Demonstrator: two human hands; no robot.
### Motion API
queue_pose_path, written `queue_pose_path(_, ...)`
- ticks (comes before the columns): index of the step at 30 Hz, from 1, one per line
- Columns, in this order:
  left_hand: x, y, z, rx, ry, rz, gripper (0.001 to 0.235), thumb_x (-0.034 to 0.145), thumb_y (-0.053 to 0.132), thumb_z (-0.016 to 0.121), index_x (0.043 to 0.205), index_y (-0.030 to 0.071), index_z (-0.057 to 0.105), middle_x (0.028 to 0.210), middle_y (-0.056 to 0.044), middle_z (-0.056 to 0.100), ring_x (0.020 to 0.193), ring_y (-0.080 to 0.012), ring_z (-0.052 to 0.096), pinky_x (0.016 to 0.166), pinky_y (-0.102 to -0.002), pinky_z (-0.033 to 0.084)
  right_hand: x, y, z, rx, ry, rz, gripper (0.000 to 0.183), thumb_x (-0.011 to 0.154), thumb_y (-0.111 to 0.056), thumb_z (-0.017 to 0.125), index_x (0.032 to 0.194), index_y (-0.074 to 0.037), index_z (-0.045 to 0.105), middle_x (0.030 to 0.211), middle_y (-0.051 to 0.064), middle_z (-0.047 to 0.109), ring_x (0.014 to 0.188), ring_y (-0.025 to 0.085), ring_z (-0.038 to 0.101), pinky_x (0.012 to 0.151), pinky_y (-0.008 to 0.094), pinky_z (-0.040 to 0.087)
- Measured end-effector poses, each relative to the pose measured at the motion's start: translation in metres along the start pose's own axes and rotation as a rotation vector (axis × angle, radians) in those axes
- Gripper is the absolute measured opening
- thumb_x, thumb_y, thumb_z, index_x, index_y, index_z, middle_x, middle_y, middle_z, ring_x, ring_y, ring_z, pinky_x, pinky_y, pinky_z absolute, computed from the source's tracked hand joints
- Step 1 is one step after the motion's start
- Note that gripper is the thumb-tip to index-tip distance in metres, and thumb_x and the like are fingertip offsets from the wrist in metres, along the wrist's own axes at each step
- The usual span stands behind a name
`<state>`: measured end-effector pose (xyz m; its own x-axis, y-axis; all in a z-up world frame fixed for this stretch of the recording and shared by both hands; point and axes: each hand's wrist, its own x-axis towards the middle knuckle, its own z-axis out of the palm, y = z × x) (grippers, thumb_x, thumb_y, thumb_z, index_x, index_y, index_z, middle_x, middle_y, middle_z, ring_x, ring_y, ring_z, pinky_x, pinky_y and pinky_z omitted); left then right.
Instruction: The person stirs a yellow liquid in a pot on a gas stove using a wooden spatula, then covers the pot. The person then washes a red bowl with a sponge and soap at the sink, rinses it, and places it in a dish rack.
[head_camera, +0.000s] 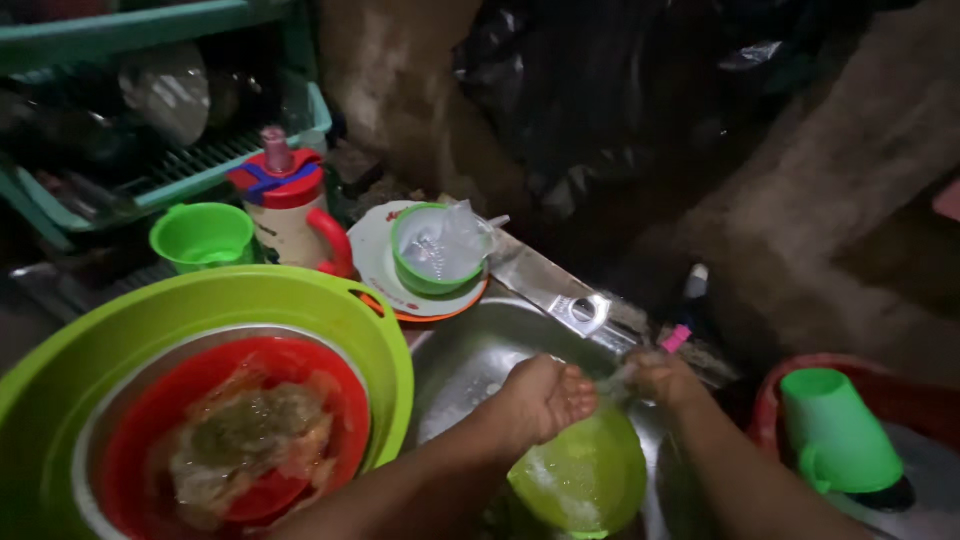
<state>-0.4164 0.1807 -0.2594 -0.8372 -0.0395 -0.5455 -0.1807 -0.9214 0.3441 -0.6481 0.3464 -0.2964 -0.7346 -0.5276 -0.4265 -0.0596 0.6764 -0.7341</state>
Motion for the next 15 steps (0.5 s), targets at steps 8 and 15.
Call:
queue_pose_path(8,-0.004,0.002,-0.007,-0.037,0.043,-0.049,0.041,0.103,0.020,0.041,0.138,0.000,0.047,0.144,-0.026,0.055,0.130,-0.0387,0.056,0.110,-0.046,0.048,0.018,0.018,0.000,0.089,0.009,-0.171,0.017,0.094,-0.013,0.064,0.098,0.000,0.074,0.079,0.010,0.069,0.071,0.022,0.061,0.064,0.036,0.049)
queue_pose_path(15,-0.010,0.008,-0.013,-0.096,0.080,-0.007,0.038,0.104,0.022,0.040,0.135,-0.001,0.044,0.145,-0.030,0.053,0.132,-0.0418,0.054,0.111,-0.051,0.045,0.039,0.021,0.005,0.506,0.099,-0.005,0.010,0.093,-0.013,0.063,0.091,-0.006,0.070,0.078,0.006,0.063,0.068,0.019,0.058,0.060,0.034,0.046)
